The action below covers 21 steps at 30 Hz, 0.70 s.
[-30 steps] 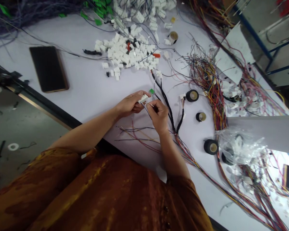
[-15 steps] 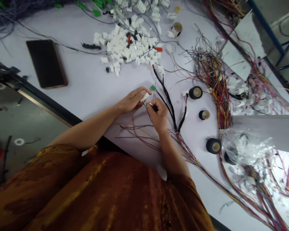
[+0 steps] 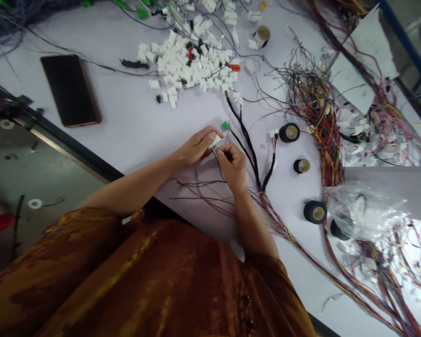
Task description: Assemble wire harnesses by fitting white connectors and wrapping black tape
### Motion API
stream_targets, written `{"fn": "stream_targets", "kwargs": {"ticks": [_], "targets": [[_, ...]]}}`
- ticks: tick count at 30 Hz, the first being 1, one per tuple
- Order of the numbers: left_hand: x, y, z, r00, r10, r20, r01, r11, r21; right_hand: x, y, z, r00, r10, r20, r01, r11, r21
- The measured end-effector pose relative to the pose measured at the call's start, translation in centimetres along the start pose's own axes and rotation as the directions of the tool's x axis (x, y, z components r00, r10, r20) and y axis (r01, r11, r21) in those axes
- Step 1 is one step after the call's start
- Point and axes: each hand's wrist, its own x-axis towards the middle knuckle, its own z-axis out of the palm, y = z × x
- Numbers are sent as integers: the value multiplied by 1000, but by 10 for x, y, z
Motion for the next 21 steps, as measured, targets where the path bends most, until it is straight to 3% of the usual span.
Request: {"fn": "stream_targets", "kwargs": {"ticks": [4,7,12,15,18,21], "targets": [[-1,3,3,999,41,6,-41,998,55,-1,3,2,999,-39,-16,39,999,2],[0,1,3,1000,-7,10,8,999,-33,0,4,3,1000,13,-18,-12,999,35],[0,3,-4,995,-100,27,104,974,-200,11,1,-12,989,113,-96,-75,937,340],[-2,8,-4,993,-114,8,113,975,-193,21,-10,-27,992,125,-31,-99,894,437],[-3,11,-2,993,-116,3,114,972,-207,28,-26,-40,989,132,72,-149,921,359],[-4,13,0,996,-93,0,90,966,-242,24,-40,-47,970,166,177,-193,969,153]]}}
